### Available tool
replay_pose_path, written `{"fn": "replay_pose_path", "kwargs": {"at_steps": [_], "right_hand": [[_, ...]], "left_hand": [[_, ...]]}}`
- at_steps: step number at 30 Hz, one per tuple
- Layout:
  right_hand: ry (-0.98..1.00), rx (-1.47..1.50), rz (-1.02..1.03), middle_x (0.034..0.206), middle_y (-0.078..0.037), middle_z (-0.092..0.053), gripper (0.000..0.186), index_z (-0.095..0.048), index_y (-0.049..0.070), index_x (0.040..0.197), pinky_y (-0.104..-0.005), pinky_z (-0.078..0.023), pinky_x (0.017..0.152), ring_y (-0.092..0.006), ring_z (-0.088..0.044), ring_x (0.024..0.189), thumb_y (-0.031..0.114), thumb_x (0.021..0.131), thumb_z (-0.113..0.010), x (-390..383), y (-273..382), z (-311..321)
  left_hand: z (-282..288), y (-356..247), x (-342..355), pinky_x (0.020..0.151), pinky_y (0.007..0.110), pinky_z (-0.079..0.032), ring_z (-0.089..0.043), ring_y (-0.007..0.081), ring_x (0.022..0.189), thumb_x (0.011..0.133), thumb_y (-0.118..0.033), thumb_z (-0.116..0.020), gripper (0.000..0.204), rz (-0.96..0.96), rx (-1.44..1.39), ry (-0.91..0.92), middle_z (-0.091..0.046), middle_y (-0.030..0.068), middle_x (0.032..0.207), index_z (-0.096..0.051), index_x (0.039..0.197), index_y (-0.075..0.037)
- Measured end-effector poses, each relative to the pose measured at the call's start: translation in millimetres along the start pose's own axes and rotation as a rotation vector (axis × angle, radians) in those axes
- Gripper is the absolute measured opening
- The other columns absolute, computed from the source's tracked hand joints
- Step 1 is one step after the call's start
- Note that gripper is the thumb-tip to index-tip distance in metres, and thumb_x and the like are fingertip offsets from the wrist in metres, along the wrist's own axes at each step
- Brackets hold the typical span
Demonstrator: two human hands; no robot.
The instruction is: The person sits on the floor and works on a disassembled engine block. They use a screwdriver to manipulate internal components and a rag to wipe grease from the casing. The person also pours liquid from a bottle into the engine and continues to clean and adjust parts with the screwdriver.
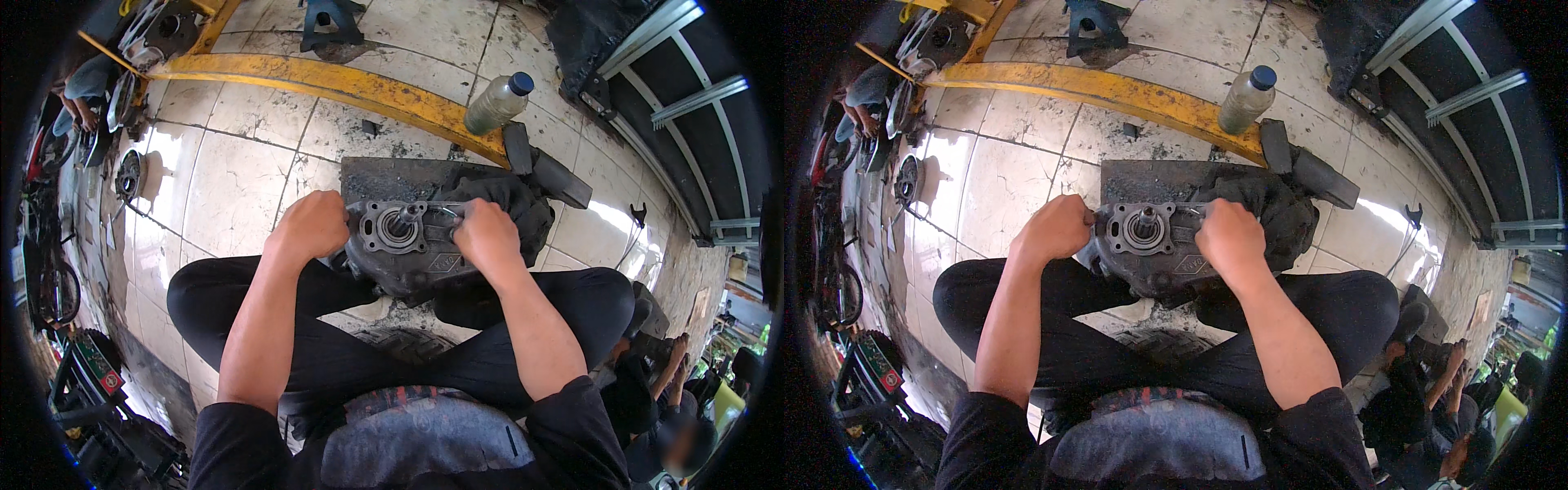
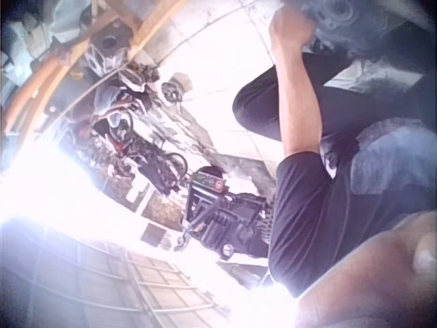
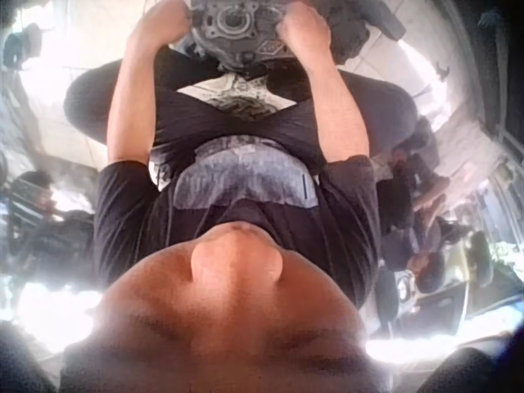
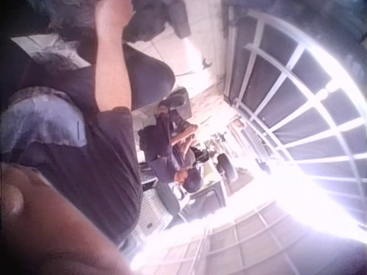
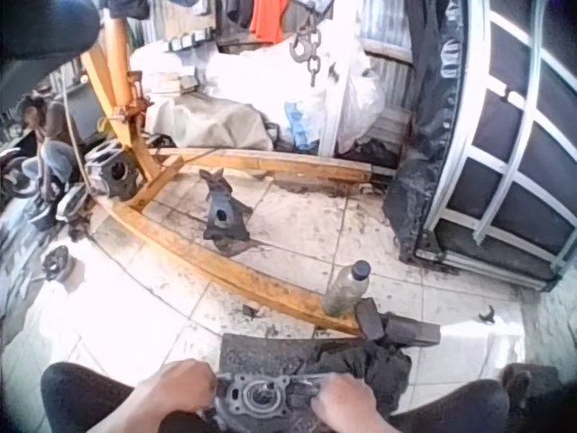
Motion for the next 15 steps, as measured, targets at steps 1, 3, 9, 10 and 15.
{"fn": "replay_pose_path", "kwargs": {"at_steps": [1,3,9,10,15], "right_hand": [[-0.022,-0.006,0.006,0.098,-0.024,-0.071,0.018,-0.071,0.001,0.093,-0.0505,-0.056,0.086,-0.0427,-0.070,0.095,0.011,0.081,-0.064,-3,1,4],[-0.064,-0.018,0.031,0.097,-0.024,-0.072,0.017,-0.071,0.001,0.092,-0.0504,-0.056,0.085,-0.0428,-0.070,0.094,0.011,0.081,-0.064,-12,8,9],[0.005,-0.128,0.047,0.099,-0.025,-0.071,0.017,-0.071,0.000,0.091,-0.0509,-0.055,0.087,-0.0426,-0.070,0.097,0.012,0.080,-0.065,-22,13,16],[-0.057,-0.117,0.021,0.100,-0.025,-0.071,0.018,-0.071,0.000,0.092,-0.0508,-0.055,0.087,-0.0425,-0.069,0.098,0.012,0.080,-0.065,-18,7,21],[0.011,-0.042,0.089,0.098,-0.024,-0.072,0.019,-0.071,0.000,0.093,-0.0506,-0.055,0.088,-0.0430,-0.069,0.098,0.015,0.082,-0.065,-20,5,15]], "left_hand": [[0,-2,-1,0.089,0.049,-0.053,-0.067,0.0440,0.100,0.082,-0.010,-0.062,0.021,-0.009,0.006,0.002,-0.070,0.0289,0.099,-0.071,0.091,0.006],[-1,0,0,0.088,0.049,-0.053,-0.067,0.0442,0.100,0.082,-0.011,-0.062,0.022,-0.008,0.027,0.006,-0.070,0.0287,0.099,-0.071,0.092,0.006],[-4,5,1,0.088,0.049,-0.053,-0.067,0.0450,0.099,0.082,-0.010,-0.061,0.022,-0.011,-0.002,-0.010,-0.069,0.0292,0.098,-0.072,0.093,0.006],[-5,5,1,0.088,0.049,-0.053,-0.067,0.0451,0.099,0.082,-0.010,-0.061,0.022,-0.003,-0.010,-0.004,-0.069,0.0294,0.098,-0.072,0.093,0.006],[-3,2,-1,0.088,0.049,-0.053,-0.067,0.0449,0.099,0.081,-0.009,-0.061,0.022,-0.006,0.003,0.004,-0.069,0.0298,0.098,-0.072,0.093,0.006]]}}
Point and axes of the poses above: each hand's wrist, its own x-axis towards the middle knuckle, its own z-axis out of the back of the hand, y = z × x, the point moved 9 cm from there along x, towards the middle knuckle
